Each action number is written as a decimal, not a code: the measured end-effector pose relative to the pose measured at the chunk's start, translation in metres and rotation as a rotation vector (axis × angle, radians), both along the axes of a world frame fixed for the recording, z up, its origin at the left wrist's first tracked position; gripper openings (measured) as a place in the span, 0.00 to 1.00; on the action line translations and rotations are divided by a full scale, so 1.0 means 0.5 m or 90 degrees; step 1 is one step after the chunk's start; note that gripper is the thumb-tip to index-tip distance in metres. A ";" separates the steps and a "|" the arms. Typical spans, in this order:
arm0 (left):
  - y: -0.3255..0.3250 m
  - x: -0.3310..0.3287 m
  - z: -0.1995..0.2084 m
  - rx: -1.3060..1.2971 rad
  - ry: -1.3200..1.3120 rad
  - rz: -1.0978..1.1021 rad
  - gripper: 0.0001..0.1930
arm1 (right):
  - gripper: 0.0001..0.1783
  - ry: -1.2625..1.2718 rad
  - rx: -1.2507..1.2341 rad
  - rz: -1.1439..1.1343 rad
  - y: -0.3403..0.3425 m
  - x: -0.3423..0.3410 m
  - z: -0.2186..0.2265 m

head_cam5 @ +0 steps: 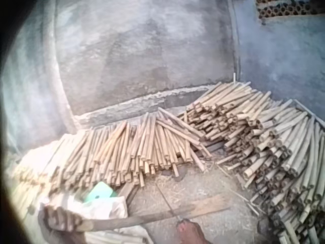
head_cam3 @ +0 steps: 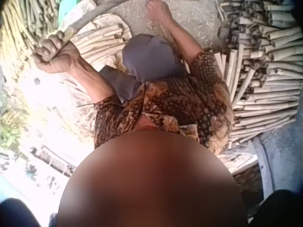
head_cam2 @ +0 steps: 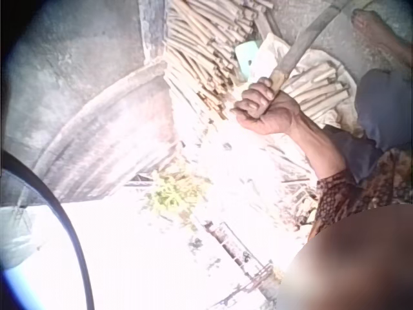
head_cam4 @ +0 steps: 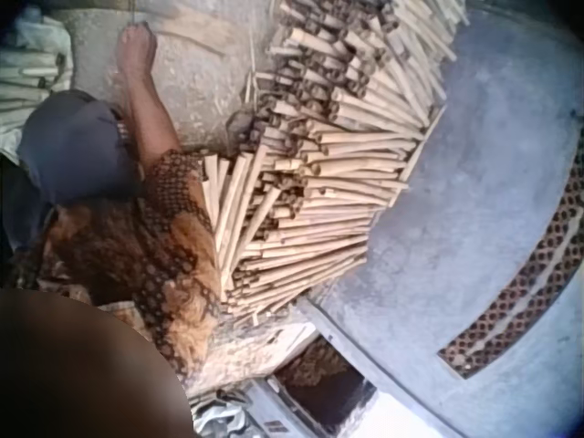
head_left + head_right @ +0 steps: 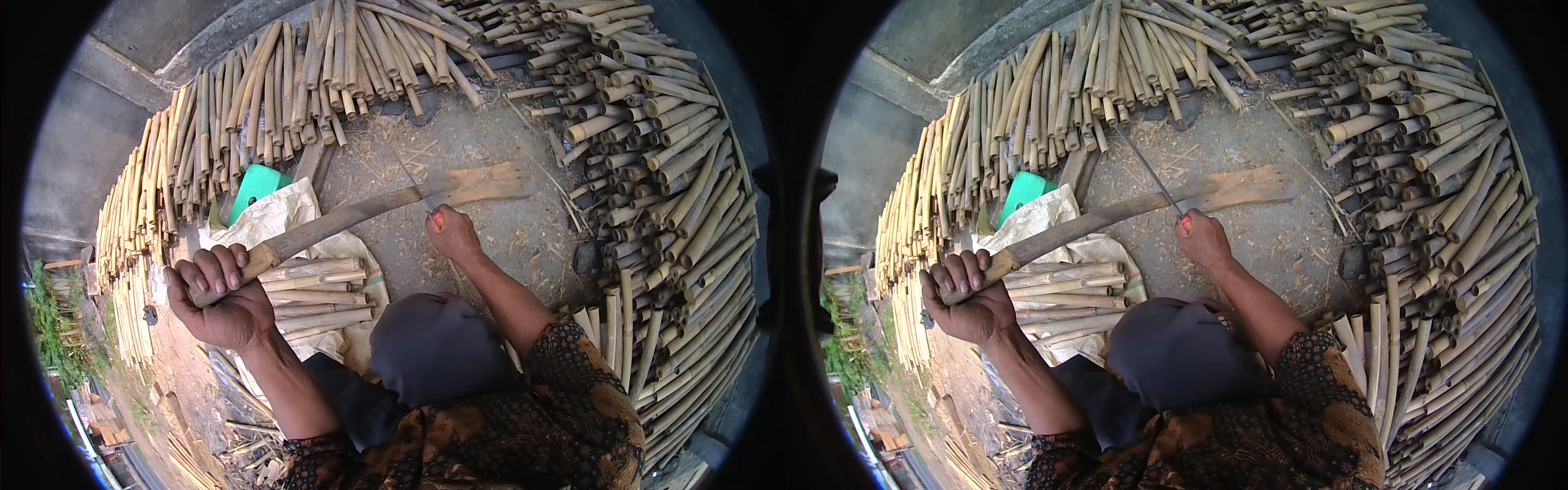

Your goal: The person sits on the floor and repeatedly picks up bamboo sticks, shaves their ends with a knife to create a point, and places the finished sticks into a pile. The person handles the sticks one at a time and uses a red-handled knife for the sharpening.

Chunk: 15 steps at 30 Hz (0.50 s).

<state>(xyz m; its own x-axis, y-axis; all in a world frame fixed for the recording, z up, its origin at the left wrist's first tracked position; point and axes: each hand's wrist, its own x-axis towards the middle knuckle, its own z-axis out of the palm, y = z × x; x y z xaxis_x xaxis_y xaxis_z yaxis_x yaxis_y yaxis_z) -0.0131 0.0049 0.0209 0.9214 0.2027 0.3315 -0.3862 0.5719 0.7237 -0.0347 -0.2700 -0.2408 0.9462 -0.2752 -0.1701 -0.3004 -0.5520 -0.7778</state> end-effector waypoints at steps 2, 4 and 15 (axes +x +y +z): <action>0.010 -0.001 -0.004 -0.025 0.007 -0.002 0.22 | 0.19 -0.031 0.011 -0.114 -0.007 0.007 -0.004; 0.018 0.000 -0.007 0.003 -0.058 -0.068 0.23 | 0.19 0.015 0.008 -0.025 -0.014 0.004 -0.006; 0.021 0.014 -0.012 -0.054 -0.037 -0.179 0.25 | 0.16 0.040 -0.004 -0.028 -0.044 -0.009 0.003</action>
<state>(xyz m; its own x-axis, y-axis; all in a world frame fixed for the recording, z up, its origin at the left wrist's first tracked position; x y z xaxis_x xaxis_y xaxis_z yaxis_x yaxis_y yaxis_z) -0.0062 0.0155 0.0148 0.9252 -0.0291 0.3784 -0.2431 0.7203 0.6496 -0.0393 -0.2922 -0.2395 0.9204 -0.3179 -0.2275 -0.3733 -0.5416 -0.7532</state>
